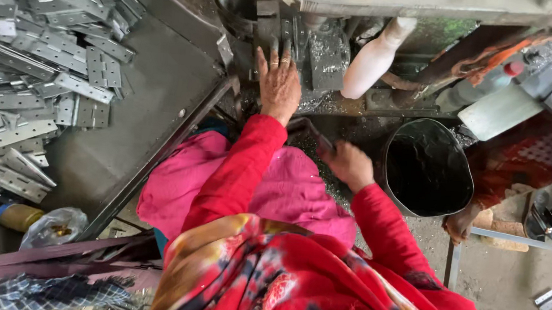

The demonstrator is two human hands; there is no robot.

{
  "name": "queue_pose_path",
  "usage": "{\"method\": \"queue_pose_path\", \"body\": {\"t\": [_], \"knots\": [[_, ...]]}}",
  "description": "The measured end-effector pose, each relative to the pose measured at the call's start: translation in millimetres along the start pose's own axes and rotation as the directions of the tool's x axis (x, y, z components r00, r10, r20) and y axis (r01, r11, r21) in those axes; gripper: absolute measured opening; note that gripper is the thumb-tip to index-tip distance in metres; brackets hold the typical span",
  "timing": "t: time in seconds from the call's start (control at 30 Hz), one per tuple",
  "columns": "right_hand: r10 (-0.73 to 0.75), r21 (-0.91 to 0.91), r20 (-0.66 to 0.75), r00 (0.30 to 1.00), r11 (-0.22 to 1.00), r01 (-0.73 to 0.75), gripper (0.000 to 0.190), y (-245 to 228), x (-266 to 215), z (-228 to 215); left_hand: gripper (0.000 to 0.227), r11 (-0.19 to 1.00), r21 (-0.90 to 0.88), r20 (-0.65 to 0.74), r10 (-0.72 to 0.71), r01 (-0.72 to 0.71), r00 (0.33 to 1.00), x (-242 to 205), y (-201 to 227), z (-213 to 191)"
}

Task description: The person operates a press machine to process metal brackets. They pick up brackets from a pile, place them under the press, activate the machine, and then remove the processed brackets.

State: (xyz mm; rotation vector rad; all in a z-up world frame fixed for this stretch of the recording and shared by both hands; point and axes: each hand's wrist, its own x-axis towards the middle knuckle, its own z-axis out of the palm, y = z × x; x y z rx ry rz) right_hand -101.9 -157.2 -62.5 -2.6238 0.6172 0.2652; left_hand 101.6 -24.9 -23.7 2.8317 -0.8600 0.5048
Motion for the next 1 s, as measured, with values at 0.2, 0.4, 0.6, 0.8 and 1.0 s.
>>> {"method": "queue_pose_path", "body": {"t": [0.2, 0.4, 0.6, 0.8, 1.0], "knots": [[-0.069, -0.005, -0.13, 0.989, 0.998, 0.069, 0.047, 7, -16, 25, 0.043, 0.999, -0.016, -0.066, -0.042, 0.041, 0.997, 18, 1, 8], [0.009, 0.007, -0.055, 0.998, 1.0, -0.008, 0.039, 26, -29, 67, 0.041, 0.997, -0.079, -0.13, -0.025, 0.015, 0.991, -22, 4, -8], [-0.141, -0.056, -0.361, 0.922, 0.99, 0.129, 0.033, -15, -59, -4, 0.04, 0.913, -0.388, -0.226, 0.037, -0.125, 0.973, -121, -17, -48], [-0.402, -0.21, -0.594, 0.697, 0.914, 0.348, 0.019, -60, -57, -73, 0.02, 0.955, -0.226, -0.034, -0.202, 0.189, 0.979, -163, -98, -88], [-0.451, -0.36, -0.688, 0.568, 0.892, 0.273, 0.014, -76, -32, -81, 0.014, 0.938, -0.012, -0.219, -0.34, 0.346, 0.914, -108, -206, -84]]}}
